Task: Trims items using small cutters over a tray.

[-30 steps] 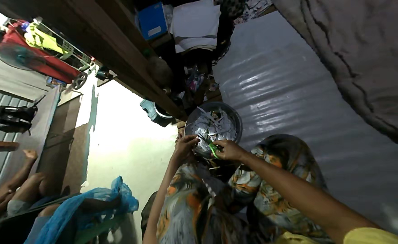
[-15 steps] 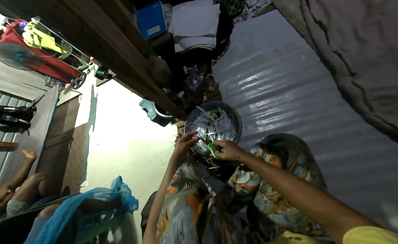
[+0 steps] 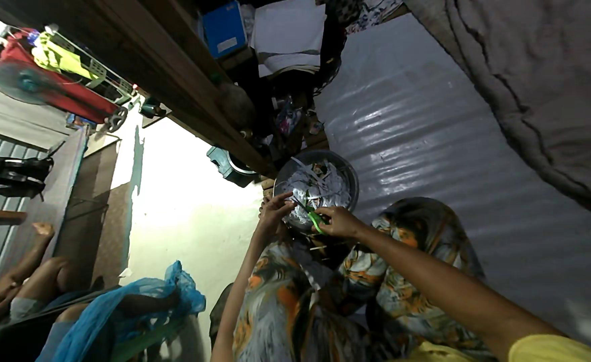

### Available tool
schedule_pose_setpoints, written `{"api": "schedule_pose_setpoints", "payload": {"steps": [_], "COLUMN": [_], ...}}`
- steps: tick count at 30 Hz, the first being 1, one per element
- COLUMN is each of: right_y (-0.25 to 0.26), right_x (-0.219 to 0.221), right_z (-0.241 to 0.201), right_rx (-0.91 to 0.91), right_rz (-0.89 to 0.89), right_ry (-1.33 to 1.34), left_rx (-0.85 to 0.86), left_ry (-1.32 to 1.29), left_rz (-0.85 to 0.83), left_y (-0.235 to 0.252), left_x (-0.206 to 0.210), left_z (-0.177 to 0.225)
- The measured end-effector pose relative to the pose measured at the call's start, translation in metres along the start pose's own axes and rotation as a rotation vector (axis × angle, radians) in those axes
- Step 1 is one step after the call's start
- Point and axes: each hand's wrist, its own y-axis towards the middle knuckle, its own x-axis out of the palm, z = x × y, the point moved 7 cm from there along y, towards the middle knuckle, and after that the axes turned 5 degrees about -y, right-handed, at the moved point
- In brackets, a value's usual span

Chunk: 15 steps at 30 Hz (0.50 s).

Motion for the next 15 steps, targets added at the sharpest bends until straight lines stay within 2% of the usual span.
{"api": "schedule_pose_setpoints", "payload": {"steps": [15], "right_y": [0.0004], "right_x": [0.0001], "right_z": [-0.0003], "right_rx": [-0.024], "right_rz": [0.009], "right_ry": [0.012], "left_rx": [-0.030], "left_ry": [-0.015], "left_rz": [-0.033], "left_y": [0.0024], "left_x": [0.0008], "left_z": [-0.0048]}}
